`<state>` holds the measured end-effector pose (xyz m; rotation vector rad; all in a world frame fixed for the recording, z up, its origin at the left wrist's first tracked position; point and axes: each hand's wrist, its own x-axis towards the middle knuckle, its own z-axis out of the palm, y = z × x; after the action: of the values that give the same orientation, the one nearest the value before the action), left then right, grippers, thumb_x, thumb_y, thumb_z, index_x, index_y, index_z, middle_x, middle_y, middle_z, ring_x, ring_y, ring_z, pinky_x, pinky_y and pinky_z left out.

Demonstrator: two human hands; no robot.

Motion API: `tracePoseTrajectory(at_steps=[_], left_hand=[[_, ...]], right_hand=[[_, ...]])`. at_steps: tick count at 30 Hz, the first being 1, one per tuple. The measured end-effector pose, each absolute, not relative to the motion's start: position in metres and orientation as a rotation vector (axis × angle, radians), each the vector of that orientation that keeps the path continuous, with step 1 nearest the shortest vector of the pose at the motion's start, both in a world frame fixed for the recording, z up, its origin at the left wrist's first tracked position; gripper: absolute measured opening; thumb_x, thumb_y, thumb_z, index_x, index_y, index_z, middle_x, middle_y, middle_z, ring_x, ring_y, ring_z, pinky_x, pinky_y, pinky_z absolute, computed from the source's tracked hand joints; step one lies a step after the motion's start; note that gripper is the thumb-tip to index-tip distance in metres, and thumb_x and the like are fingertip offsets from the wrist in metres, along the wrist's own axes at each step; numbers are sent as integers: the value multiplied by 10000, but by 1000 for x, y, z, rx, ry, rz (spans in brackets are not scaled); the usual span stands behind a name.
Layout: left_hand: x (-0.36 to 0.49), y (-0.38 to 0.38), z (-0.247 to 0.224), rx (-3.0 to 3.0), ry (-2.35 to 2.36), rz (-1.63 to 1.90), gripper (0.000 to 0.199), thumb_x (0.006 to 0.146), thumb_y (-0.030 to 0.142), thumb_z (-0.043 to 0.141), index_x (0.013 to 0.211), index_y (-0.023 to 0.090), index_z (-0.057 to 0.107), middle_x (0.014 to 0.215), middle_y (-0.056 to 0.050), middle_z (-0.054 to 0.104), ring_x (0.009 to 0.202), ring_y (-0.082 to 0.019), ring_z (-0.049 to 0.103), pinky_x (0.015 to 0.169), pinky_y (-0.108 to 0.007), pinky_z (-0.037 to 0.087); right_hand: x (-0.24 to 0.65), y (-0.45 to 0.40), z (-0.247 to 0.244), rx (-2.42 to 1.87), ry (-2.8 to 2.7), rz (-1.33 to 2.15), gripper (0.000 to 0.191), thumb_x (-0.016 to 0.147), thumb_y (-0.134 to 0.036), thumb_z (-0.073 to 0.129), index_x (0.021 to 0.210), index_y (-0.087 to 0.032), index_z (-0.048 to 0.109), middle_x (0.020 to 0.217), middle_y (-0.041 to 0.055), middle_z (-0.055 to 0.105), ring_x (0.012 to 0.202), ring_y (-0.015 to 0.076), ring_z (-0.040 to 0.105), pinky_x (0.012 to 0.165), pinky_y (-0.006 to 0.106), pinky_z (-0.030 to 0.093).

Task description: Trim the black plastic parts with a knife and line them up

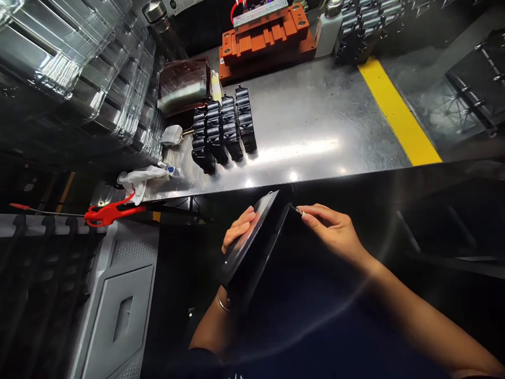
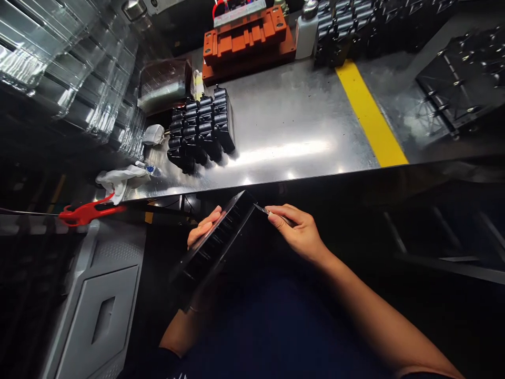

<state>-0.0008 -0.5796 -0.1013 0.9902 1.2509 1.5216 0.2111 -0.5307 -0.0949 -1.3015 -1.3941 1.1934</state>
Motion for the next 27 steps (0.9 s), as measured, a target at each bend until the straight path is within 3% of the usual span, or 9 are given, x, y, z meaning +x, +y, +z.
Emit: tracePoseTrajectory(at_steps=[4,6,9,11,13,16,20,27], left_hand=[[-4,-567,-89,657,988,1232,318,578,213,840,873,208,718,875,-35,733,929,-295,690,957,-527,507],[0,-561,-85,470,900,1144,276,601,234,814,856,196,716,870,-46,736,913,-300,690,907,-542,525],[11,-552,-82,293,860,1253,346,640,335,799,940,199,693,998,-62,725,1066,-301,641,922,-501,515],[18,-545,-81,173,956,1339,387,638,386,806,937,178,677,986,-70,718,1043,-272,647,904,-427,523],[23,-540,-79,107,1077,1416,394,642,375,811,939,163,661,945,-64,710,974,-237,665,883,-373,525],[27,-537,-76,223,1130,1647,441,672,321,803,1058,210,622,1013,-31,687,1010,-218,655,931,-371,507],[34,-541,-78,543,1228,1996,527,714,261,789,1177,309,541,1192,10,611,1148,-197,595,1036,-383,454],[39,-549,-85,995,1293,2037,682,816,354,666,1396,396,311,1282,-32,472,1271,-222,478,1046,-472,458]], right_hand=[[221,-525,-77,-1168,-1639,1338,550,714,-468,753,1175,-182,668,536,-67,430,483,51,397,481,185,371],[218,-522,-70,-1169,-1752,1266,484,726,-435,748,1123,-167,683,487,-86,359,435,37,320,445,181,320],[201,-522,-69,-1159,-1858,1016,396,782,-432,698,1079,-169,686,586,-32,557,468,59,444,486,194,397],[189,-524,-73,-1130,-1920,874,425,808,-470,666,1117,-178,664,794,35,685,603,107,593,594,220,489],[181,-527,-76,-1179,-1943,808,477,845,-527,602,1167,-176,631,926,75,707,733,158,664,665,256,527],[178,-535,-75,-1331,-1877,832,429,941,-487,454,1215,-183,583,899,69,699,756,166,676,656,263,526],[174,-548,-73,-1198,-1703,1005,234,954,-343,475,1049,-201,634,889,36,693,762,116,656,692,208,521],[156,-558,-73,-1171,-1486,1222,217,926,-357,519,984,-194,650,854,28,674,713,106,622,569,182,491]])
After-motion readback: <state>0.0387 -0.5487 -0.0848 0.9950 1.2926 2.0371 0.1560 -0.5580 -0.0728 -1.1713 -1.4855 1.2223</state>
